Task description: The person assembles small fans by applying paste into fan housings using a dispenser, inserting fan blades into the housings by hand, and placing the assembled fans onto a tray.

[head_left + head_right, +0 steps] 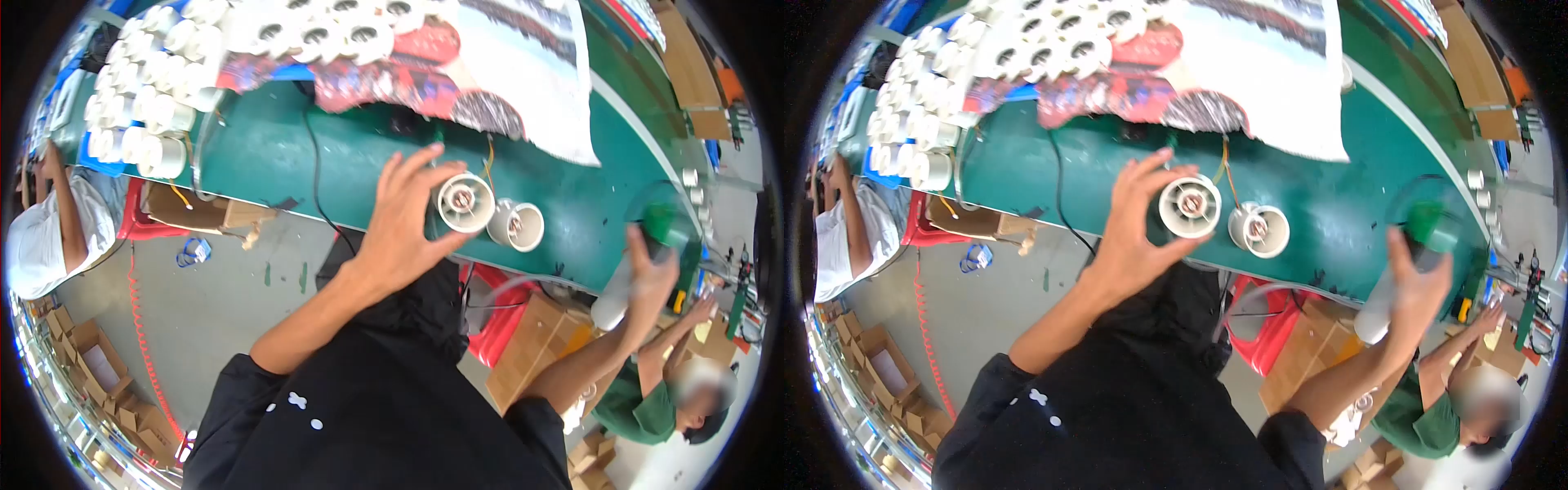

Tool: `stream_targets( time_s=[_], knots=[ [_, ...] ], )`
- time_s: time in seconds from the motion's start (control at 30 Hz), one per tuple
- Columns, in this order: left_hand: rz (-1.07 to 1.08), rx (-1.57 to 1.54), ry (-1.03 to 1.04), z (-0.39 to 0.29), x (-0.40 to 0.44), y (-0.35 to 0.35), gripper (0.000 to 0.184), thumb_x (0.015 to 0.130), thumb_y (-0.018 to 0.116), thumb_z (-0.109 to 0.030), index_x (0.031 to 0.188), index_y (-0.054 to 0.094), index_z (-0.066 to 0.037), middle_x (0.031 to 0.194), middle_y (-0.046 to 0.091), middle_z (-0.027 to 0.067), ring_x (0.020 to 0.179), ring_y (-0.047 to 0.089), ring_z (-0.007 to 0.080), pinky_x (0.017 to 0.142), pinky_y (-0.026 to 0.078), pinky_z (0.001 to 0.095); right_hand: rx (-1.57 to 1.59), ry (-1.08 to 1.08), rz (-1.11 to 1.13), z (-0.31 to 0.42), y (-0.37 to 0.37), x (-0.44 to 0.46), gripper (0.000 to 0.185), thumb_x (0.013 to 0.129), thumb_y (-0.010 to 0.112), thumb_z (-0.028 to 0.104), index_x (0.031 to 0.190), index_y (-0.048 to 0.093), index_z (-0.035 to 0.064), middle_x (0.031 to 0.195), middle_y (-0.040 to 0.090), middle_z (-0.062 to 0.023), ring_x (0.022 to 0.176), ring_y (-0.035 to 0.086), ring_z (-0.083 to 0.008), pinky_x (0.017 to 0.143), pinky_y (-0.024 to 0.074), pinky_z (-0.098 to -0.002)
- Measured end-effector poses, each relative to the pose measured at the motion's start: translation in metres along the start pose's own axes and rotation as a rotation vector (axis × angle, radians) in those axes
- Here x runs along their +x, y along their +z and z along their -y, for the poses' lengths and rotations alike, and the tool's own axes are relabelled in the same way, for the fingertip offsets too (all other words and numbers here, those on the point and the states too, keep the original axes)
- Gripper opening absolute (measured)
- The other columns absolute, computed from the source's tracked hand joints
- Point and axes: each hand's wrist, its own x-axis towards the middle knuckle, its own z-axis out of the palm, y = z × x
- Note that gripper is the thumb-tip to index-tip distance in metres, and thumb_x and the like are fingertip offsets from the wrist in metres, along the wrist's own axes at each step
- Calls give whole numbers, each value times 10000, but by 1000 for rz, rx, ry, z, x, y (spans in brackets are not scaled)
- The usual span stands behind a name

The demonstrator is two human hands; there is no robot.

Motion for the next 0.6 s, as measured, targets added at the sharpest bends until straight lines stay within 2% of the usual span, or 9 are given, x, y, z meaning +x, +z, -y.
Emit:
stream_targets(
  time_s=[0.1, 0.17, 0.23, 0.3, 0.33, 0.4, 0.43, 0.5, 0.6],
  knots=[
    [-38, -13, 19, 5, 2, 0, 662, 696, 848, -216, 1256, 519, -87, 1316, 569, 103, 1332, 423, 339, 1141, 245, 521, -468, 134, 95, -2, 43, -8, 655, 734, 808, 410, 1182, 567, -3, 963, 682, -235, 862, 671, -389, 775, 520, -444],
    [-47, -26, -30, 5, 2, 0, 663, 693, 850, -221, 1259, 531, -89, 1339, 533, 139, 1307, 432, 358, 1131, 271, 496, -486, 110, 63, -4, 59, -10, 698, 730, 800, 445, 1208, 557, -1, 1015, 663, -275, 926, 636, -458, 799, 508, -493],
    [-71, -47, -46, 6, 0, 1, 665, 692, 851, -231, 1267, 543, -97, 1354, 504, 164, 1293, 430, 374, 1113, 297, 473, -571, 96, 106, -5, 66, -6, 748, 731, 801, 454, 1253, 543, -16, 1056, 658, -272, 973, 631, -450, 832, 500, -484],
    [-87, -73, -76, 5, -1, 1, 663, 693, 849, -240, 1272, 558, -102, 1362, 495, 158, 1294, 420, 363, 1093, 320, 460, -462, -65, 153, -19, 68, 3, 791, 727, 799, 480, 1282, 543, -23, 1119, 636, -277, 1050, 603, -447, 877, 484, -475],
    [-78, -76, -97, 3, -1, -1, 664, 694, 849, -244, 1276, 562, -102, 1366, 491, 155, 1294, 419, 358, 1088, 328, 451, -412, -41, 187, -20, 61, 11, 734, 758, 793, 439, 1288, 563, -14, 1141, 634, -254, 1082, 606, -401, 908, 474, -456],
    [-65, -100, -115, 0, 0, -3, 677, 699, 843, -252, 1298, 566, -102, 1374, 486, 144, 1298, 414, 342, 1078, 345, 430, -218, -140, -50, 22, 53, 15, 571, 818, 764, 326, 1246, 594, -11, 1113, 654, -202, 1059, 626, -341, 904, 482, -428],
    [-66, -94, -113, -1, 0, -4, 677, 699, 843, -252, 1298, 566, -102, 1374, 486, 144, 1298, 414, 342, 1078, 345, 430, -55, -293, -100, 67, 54, 15, 382, 849, 728, 153, 1180, 627, -8, 1069, 669, -149, 972, 651, -286, 859, 505, -386],
    [-32, -127, -116, -3, 3, -5, 689, 702, 841, -248, 1314, 558, -108, 1367, 493, 141, 1292, 427, 330, 1080, 343, 426, 203, -499, 82, 127, 66, 13, 264, 840, 706, 50, 1093, 655, 0, 1042, 670, -128, 910, 658, -255, 822, 517, -352],
    [-16, -309, -181, -6, 2, -15, 700, 719, 828, -229, 1336, 535, -78, 1338, 521, 143, 1258, 483, 297, 1059, 384, 388, 262, -1117, 255, 181, 111, 26, 253, 763, 674, 19, 1014, 667, 47, 921, 626, -93, 835, 621, -279, 738, 509, -343]
  ],
)
